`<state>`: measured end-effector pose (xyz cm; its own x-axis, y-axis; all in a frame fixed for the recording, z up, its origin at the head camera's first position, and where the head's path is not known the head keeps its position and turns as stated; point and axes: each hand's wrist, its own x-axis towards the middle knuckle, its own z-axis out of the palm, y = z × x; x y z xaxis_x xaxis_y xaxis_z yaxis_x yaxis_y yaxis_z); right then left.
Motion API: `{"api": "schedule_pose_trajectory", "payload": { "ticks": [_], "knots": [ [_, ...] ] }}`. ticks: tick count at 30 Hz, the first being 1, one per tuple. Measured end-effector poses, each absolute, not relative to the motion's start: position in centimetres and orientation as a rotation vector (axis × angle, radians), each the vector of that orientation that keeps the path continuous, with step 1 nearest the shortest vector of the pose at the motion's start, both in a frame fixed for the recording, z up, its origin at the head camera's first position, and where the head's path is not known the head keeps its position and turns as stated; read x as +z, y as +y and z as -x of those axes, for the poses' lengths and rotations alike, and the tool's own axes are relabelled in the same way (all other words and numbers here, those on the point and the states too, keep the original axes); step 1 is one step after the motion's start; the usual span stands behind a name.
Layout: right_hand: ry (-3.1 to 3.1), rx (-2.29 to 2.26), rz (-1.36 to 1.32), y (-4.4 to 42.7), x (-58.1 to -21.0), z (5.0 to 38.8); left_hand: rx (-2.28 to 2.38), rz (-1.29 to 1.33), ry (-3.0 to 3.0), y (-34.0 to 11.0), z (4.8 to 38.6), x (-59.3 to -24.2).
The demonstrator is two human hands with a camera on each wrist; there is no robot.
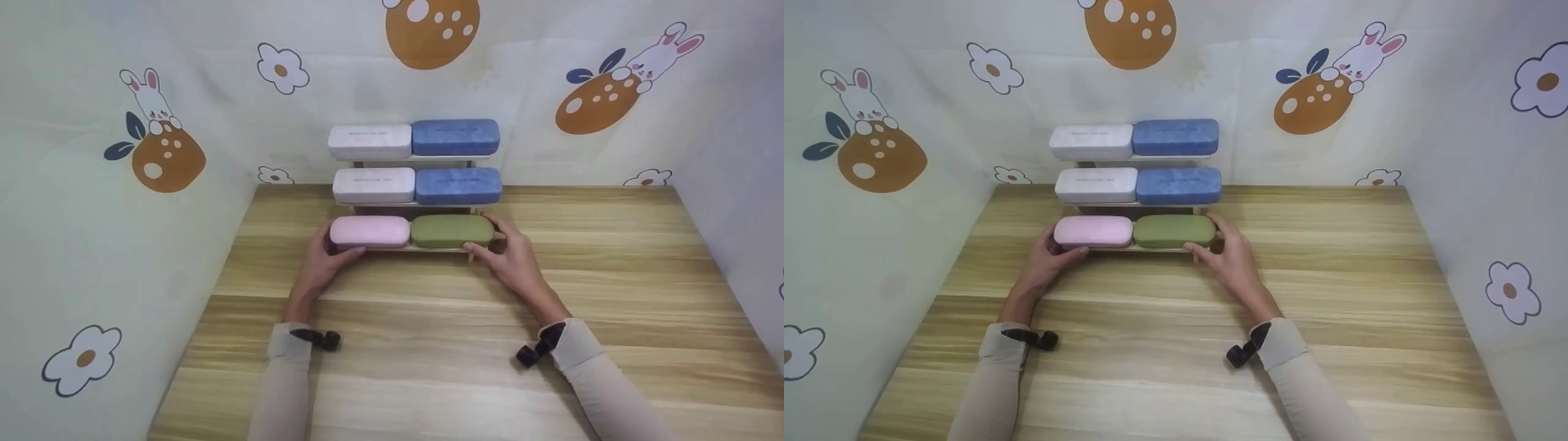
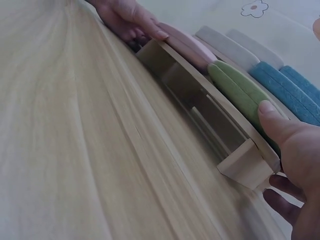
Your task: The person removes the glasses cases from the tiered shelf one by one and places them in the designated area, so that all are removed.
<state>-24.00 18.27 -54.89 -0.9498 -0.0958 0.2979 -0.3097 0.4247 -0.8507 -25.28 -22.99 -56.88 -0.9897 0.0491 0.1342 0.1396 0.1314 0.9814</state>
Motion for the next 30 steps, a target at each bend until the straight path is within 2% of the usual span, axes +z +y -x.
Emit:
{"api": "schedule_pose_trajectory", "payload": {
  "ticks": [13,30],
  "knots": [
    [-2.486,1.451,-0.259,18.6,-54.9,24.2,-1.979,0.187,-2.323,-23.1,25.5,-56.8],
    [-2.298,1.718,-0.237,20.0,-55.5,24.0,-2.001,0.173,-2.328,-23.0,25.4,-56.7]
  ]
}}
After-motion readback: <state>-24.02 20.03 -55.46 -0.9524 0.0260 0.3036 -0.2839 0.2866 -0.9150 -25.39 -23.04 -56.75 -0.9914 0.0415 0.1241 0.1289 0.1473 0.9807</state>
